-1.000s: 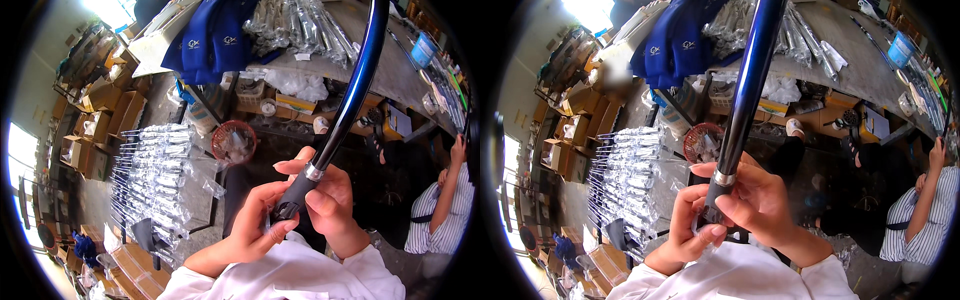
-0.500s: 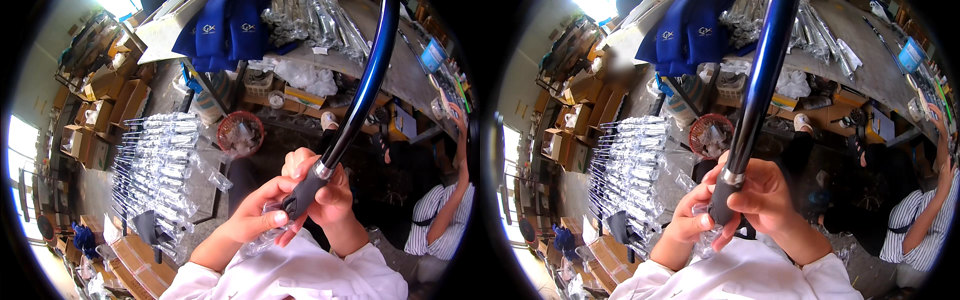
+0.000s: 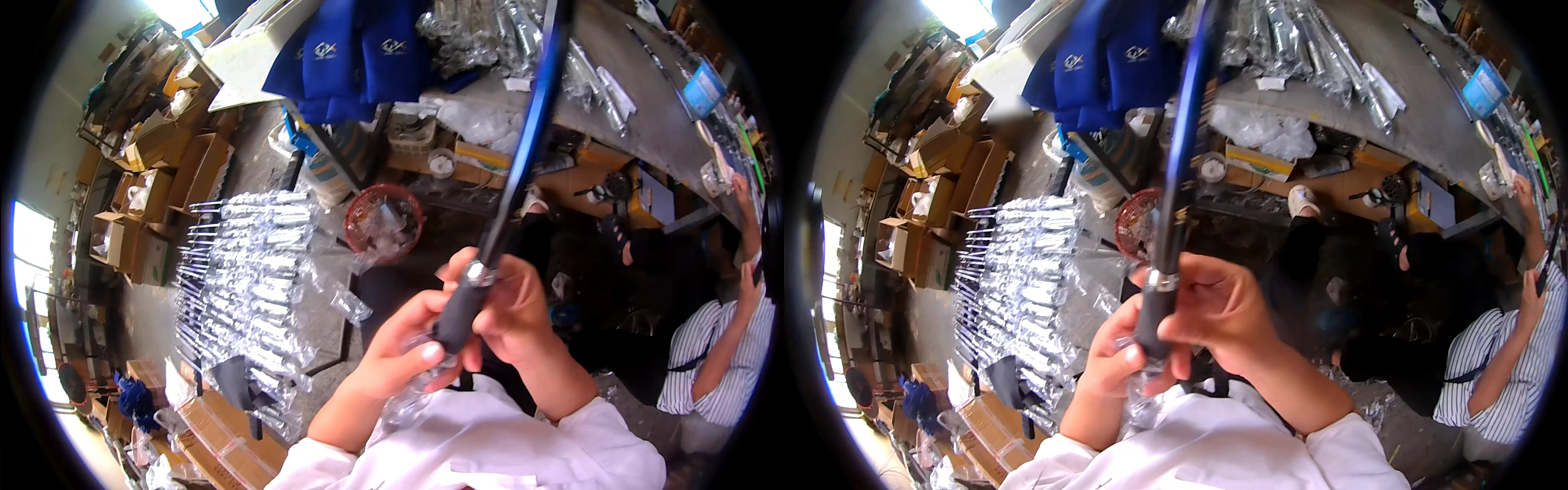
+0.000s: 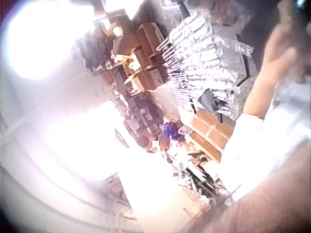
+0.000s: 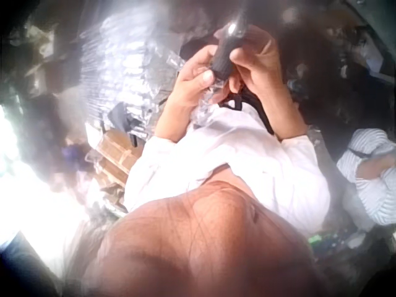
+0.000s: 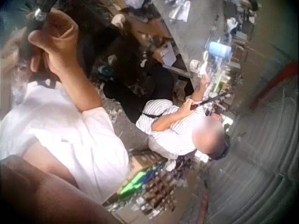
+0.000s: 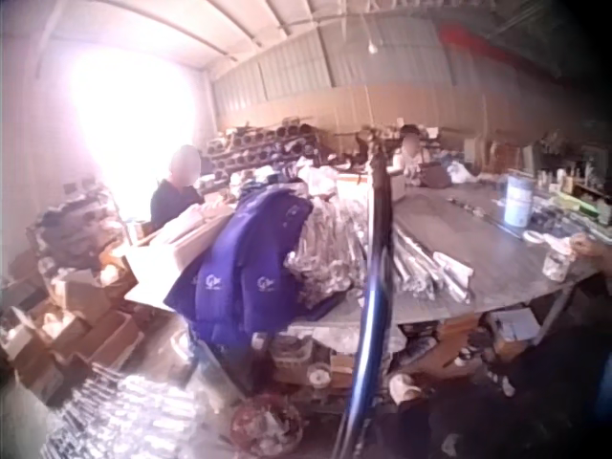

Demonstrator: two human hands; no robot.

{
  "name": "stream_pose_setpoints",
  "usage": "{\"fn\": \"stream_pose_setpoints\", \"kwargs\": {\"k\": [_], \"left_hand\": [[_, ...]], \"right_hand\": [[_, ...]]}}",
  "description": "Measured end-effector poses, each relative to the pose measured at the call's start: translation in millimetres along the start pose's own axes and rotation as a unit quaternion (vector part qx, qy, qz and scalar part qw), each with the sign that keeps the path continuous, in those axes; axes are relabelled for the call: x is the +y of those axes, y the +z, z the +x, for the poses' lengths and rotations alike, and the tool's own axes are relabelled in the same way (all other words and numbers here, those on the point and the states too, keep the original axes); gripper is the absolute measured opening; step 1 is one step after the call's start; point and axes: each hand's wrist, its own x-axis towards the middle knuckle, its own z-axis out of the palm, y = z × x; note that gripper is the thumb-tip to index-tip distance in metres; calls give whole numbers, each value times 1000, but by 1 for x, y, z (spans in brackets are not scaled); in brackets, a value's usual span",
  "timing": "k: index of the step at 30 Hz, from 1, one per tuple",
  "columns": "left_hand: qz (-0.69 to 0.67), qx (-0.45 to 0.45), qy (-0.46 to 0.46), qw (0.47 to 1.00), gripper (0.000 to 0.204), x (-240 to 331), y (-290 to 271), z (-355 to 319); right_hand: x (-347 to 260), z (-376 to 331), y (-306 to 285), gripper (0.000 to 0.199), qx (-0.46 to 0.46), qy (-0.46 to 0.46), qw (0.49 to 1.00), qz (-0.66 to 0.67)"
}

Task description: The person cleans the handle of a fishing rod using a white cloth, wiping the grip and metal fittings. The person then picks up another fishing rod from a pile of wrapped rods and repeats the cleaning process on its handle.

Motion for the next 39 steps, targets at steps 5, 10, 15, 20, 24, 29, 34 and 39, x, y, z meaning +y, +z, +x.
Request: {"fn": "stream_pose_setpoints", "kwargs": {"k": [5, 10, 15, 20, 24, 29, 34, 39], "left_hand": [[27, 89, 52, 994, 46, 10, -16, -9], [55, 127, 81, 987, 44, 15, -26, -10], [49, 131, 64, 988, 42, 13, -35, -4], [60, 128, 50, 989, 42, 13, -35, 6], [65, 144, 34, 987, 43, 13, -39, 12], [70, 183, 23, 980, 48, 10, -38, 20], [70, 177, 31, 981, 41, 10, -40, 17], [91, 187, 38, 977, 38, 13, -41, 15]], "right_hand": [[-8, 32, -57, 18, 79, -163, 967, -179], [-74, 91, -113, 6, 226, -310, 701, -601], [-98, 149, -134, 15, 110, -379, 359, -846], [-106, 188, -167, 20, 103, -300, 246, -916], [-107, 200, -173, 25, 76, -280, 261, -921], [-112, 206, -181, 19, 66, -295, 270, -914], [-114, 202, -175, 7, 110, -321, 368, -866], [-124, 204, -179, 15, 41, -305, 322, -895]]}}
